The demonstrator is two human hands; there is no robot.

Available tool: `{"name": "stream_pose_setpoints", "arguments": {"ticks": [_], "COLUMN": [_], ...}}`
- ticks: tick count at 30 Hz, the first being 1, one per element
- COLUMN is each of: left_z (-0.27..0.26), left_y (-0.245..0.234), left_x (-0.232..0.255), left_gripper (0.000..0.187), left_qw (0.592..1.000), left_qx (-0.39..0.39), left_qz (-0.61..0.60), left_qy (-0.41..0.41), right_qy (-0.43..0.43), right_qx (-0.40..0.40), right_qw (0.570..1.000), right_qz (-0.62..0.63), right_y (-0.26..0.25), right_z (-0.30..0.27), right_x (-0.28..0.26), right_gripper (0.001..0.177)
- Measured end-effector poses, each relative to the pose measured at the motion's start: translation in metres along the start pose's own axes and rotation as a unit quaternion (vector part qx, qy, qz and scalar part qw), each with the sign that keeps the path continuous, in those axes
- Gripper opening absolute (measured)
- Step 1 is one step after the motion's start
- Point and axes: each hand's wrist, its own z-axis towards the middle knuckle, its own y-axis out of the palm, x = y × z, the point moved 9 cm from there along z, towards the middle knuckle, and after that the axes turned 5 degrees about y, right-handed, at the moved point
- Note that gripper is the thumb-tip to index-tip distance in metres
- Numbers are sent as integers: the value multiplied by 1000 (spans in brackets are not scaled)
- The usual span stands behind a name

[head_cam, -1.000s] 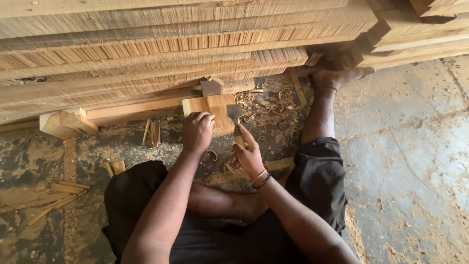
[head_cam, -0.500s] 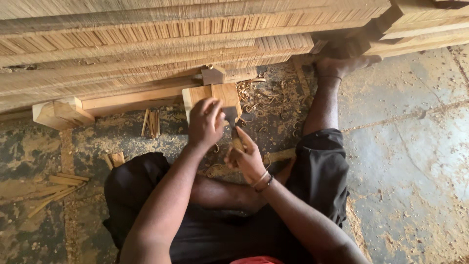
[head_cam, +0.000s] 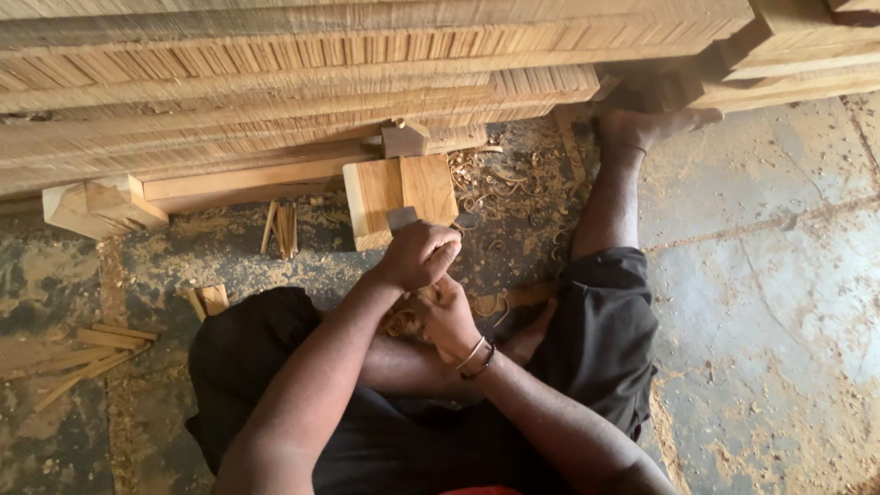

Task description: The person carves a wooden block using a chisel, removing shavings from the surface while holding the block with their hands.

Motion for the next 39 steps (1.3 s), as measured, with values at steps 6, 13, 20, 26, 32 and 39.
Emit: {"name": "stream_pose_setpoints", "arguments": {"ticks": [6, 13, 20, 26, 32, 39], "left_z": [5, 22, 56, 65, 20, 1], "left_y": [18, 14, -8, -7, -50, -82], "left_x": [-41, -66, -94, -112, -55, -22], "left_gripper": [52, 53, 42, 35, 36, 10], "left_qw": [994, 998, 998, 997, 981, 947], "left_qx": [-62, -34, 9, 38, 192, 203], "left_qz": [8, 31, 40, 16, 1, 243], "left_qy": [-90, -41, -44, -63, -18, -42], "right_qy": [11, -38, 1, 20, -91, -121], "right_qx": [28, 32, 27, -4, -58, 101], "right_qw": [1000, 999, 999, 998, 985, 976], "right_qz": [-1, -2, 44, 58, 131, 151], "right_y": [-4, -7, -7, -4, -21, -60], "right_z": [18, 53, 97, 100, 68, 51], "right_x": [5, 11, -7, -24, -67, -69], "right_gripper": [17, 24, 21, 26, 74, 73]}}
